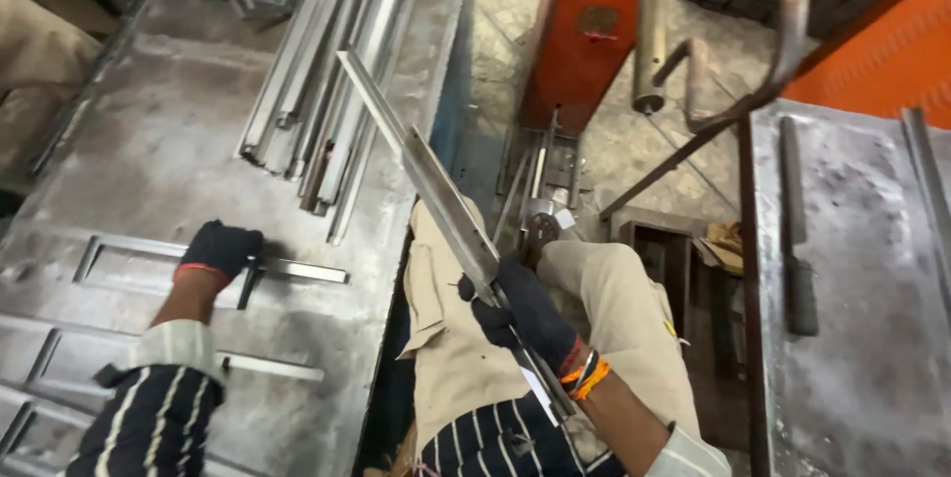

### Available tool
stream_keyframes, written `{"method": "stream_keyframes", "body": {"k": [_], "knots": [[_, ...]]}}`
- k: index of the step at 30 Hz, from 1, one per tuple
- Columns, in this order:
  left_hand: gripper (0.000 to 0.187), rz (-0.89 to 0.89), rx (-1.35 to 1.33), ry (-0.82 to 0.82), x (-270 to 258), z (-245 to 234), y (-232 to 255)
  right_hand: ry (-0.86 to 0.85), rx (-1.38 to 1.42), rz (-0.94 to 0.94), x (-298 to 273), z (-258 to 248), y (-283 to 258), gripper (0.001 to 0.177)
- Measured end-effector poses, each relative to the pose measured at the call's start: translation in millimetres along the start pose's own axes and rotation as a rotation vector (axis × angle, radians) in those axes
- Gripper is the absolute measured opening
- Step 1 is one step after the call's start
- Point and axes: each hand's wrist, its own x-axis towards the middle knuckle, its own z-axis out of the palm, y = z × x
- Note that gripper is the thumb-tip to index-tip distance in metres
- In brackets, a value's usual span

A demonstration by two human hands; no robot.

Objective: Assembling and spot welding metal strips to create rectangular frames at a manual workstation.

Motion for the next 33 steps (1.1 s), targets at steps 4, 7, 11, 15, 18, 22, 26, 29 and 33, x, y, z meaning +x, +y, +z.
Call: {"method": "stream_keyframes", "body": {"k": [4, 7, 11, 15, 18, 22, 26, 29, 33], "knots": [[0.031, 0.037, -0.176, 0.076, 24, -12, -19, 0.026, 0.043, 0.027, -2, -3, -4, 0.060], [0.034, 0.187, -0.346, 0.317, 34, -93, -10, 0.049, 0.030, -0.011, 0, -5, -7, 0.059], [0.030, 0.218, -0.452, 0.642, 70, -186, -1, 0.039, 0.024, -0.093, -3, -9, -5, 0.062], [0.027, 0.082, -1.153, 0.552, 61, -347, 92, -0.008, 0.019, -0.170, -11, -1, -10, 0.065], [0.024, 0.136, -1.442, 0.567, 94, -382, 139, 0.027, -0.006, -0.228, -17, 7, -12, 0.068], [0.021, 0.015, -1.687, 0.562, 132, -396, 181, 0.221, -0.023, -0.234, -29, 12, -18, 0.066], [0.037, -0.054, -1.627, 0.776, 169, -373, 213, 0.451, -0.202, -0.390, -32, -19, 6, 0.051], [0.033, -0.115, -1.478, 0.889, 169, -365, 236, 0.550, -0.298, -0.507, -38, -27, 13, 0.039], [0.030, -0.216, -1.101, 1.166, 212, -317, 254, 0.533, -0.159, -0.431, -53, -15, -2, 0.032]]}}
